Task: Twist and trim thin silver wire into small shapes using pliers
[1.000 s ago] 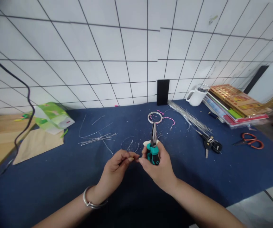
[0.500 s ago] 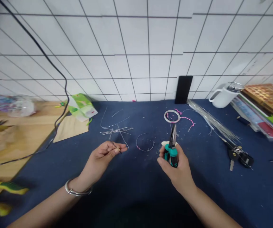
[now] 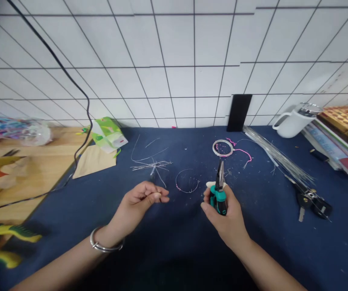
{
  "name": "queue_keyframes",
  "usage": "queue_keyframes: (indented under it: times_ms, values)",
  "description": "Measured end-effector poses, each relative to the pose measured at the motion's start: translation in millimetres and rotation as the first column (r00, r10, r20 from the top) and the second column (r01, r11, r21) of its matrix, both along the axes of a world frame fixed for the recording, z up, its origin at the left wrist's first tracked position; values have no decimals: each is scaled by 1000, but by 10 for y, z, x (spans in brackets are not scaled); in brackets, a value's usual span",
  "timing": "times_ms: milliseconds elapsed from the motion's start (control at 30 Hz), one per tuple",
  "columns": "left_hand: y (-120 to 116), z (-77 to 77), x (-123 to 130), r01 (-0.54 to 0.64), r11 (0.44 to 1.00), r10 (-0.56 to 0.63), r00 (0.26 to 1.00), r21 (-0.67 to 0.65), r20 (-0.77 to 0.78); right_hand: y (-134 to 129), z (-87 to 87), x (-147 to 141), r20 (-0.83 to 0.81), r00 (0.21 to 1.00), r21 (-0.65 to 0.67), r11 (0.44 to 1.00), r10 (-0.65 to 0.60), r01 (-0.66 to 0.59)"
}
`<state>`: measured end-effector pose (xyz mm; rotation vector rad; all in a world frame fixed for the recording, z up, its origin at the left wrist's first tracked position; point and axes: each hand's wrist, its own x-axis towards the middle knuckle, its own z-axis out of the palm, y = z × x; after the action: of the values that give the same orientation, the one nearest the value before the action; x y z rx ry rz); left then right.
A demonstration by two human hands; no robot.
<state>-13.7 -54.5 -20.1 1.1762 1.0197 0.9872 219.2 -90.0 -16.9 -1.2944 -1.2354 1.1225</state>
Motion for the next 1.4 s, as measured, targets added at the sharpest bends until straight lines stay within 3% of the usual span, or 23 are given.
queue_keyframes:
  times_ms: [167, 367, 800, 1033, 1233, 1400]
  values:
    - [-108, 101, 524, 276, 949, -264, 960, -151, 96, -11, 87, 6, -11, 996, 72, 994, -83, 84]
    - [-184, -5, 901, 363, 910, -349, 931, -200, 102, -11, 113, 62, -34, 993, 110, 988, -110, 113]
    - [-234, -113, 893, 380, 907, -376, 925, -184, 57, -23, 70, 30, -41, 996, 16, 997, -74, 74]
    - [-272, -78, 903, 416, 879, -384, 907, -234, 171, -58, 73, 28, -18, 997, 20, 997, -74, 74]
    - [-304, -21, 941, 420, 860, -343, 896, -291, 281, -40, 118, 25, 30, 995, 31, 995, -100, 99]
    - [-308, -71, 972, 341, 880, -266, 931, -330, 252, -18, 105, 0, 69, 989, 35, 991, -132, 130]
